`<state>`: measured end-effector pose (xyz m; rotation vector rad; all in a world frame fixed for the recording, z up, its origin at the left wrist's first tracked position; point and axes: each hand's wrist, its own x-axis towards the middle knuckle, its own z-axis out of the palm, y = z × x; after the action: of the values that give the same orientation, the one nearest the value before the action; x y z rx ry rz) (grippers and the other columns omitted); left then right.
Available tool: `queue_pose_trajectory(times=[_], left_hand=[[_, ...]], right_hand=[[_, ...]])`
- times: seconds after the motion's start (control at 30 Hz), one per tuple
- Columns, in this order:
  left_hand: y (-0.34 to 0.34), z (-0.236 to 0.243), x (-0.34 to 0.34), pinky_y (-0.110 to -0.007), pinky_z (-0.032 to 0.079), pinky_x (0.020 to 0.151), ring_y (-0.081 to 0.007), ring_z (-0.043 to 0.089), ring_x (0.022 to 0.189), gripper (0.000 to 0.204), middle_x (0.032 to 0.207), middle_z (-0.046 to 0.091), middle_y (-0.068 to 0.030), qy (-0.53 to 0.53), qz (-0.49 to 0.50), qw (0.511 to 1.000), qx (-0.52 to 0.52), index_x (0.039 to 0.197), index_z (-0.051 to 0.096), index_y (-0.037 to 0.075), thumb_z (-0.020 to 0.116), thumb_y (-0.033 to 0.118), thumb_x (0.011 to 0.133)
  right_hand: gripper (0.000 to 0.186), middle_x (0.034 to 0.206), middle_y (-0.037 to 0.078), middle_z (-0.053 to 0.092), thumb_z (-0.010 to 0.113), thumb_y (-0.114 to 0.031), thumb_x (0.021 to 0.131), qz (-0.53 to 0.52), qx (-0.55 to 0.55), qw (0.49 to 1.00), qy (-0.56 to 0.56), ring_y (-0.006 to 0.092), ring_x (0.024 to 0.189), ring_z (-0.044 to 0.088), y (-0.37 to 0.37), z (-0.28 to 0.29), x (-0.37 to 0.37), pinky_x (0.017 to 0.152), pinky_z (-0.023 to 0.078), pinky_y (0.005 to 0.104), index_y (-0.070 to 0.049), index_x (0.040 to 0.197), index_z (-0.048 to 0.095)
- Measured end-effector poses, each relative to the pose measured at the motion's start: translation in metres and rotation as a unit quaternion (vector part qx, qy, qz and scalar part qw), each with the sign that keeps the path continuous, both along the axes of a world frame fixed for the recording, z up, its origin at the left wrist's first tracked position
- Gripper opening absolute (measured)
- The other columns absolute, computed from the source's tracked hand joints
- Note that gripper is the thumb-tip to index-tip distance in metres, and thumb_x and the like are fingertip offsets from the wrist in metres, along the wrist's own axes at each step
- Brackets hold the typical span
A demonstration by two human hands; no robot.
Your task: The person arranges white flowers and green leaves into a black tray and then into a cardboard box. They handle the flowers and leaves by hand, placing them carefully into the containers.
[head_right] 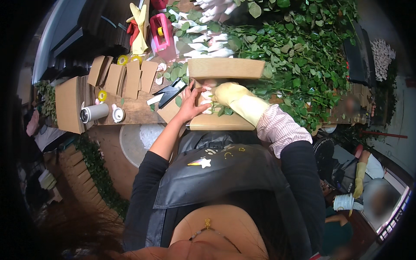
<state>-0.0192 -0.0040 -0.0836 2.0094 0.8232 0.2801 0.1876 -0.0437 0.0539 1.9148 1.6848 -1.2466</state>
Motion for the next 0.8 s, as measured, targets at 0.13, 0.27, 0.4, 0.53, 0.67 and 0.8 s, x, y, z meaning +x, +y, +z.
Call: queue_pose_trajectory(times=[0.13,0.27,0.4,0.53,0.67,0.8], left_hand=[[0.000,0.002,0.001,-0.051,0.024,0.119,-0.0481,0.023,0.146,0.067,0.158,0.021,-0.0292,0.008,-0.006,1.000,-0.007,0.134,0.059,0.022,0.086,0.037,0.074],[-0.001,0.003,0.010,-0.049,0.025,0.118,-0.0456,0.027,0.144,0.049,0.156,0.027,-0.0300,0.027,0.036,0.999,-0.016,0.118,0.071,0.020,0.086,0.037,0.075],[-0.012,0.003,0.025,-0.048,0.027,0.116,-0.0437,0.029,0.142,0.035,0.153,0.033,-0.0297,0.009,0.120,0.993,-0.021,0.102,0.078,0.016,0.085,0.036,0.075],[-0.013,0.004,0.024,-0.045,0.031,0.114,-0.0395,0.031,0.140,0.035,0.153,0.032,-0.0252,-0.013,0.128,0.991,-0.024,0.103,0.078,0.012,0.087,0.033,0.076],[-0.011,-0.001,0.021,-0.046,0.031,0.114,-0.0432,0.033,0.140,0.034,0.153,0.033,-0.0288,-0.010,0.122,0.992,-0.009,0.103,0.079,0.014,0.087,0.034,0.076],[-0.013,-0.007,0.020,-0.047,0.030,0.115,-0.0450,0.034,0.139,0.036,0.151,0.035,-0.0304,-0.010,0.122,0.992,-0.001,0.101,0.079,0.012,0.087,0.036,0.075]], right_hand=[[0.035,0.122,0.017,0.069,0.051,-0.032,0.101,0.042,0.008,0.998,-0.044,0.0370,0.111,0.067,0.004,-0.016,-0.006,0.097,0.052,0.0457,-0.013,0.128,0.064],[0.038,0.127,0.016,0.067,0.048,-0.029,0.102,0.022,0.002,0.998,-0.063,0.0364,0.115,0.066,-0.001,-0.016,-0.011,0.098,0.052,0.0455,-0.014,0.135,0.059],[0.043,0.114,0.013,0.071,0.046,-0.031,0.104,0.105,-0.002,0.987,-0.119,0.0302,0.101,0.071,-0.015,-0.013,-0.009,0.086,0.057,0.0430,-0.016,0.143,0.051],[0.048,0.082,0.006,0.067,0.046,-0.036,0.105,-0.180,-0.110,0.977,-0.007,0.0182,0.071,0.068,-0.028,0.025,0.008,0.062,0.054,0.0365,-0.021,0.150,0.045],[0.049,0.107,0.012,0.073,0.046,-0.038,0.105,-0.065,0.036,0.996,-0.047,0.0238,0.096,0.071,-0.039,0.005,0.010,0.086,0.055,0.0376,-0.017,0.149,0.047],[0.042,0.116,0.012,0.072,0.045,-0.032,0.106,-0.036,0.031,0.998,-0.031,0.0243,0.104,0.071,-0.012,-0.023,0.008,0.089,0.054,0.0360,-0.012,0.142,0.053]])
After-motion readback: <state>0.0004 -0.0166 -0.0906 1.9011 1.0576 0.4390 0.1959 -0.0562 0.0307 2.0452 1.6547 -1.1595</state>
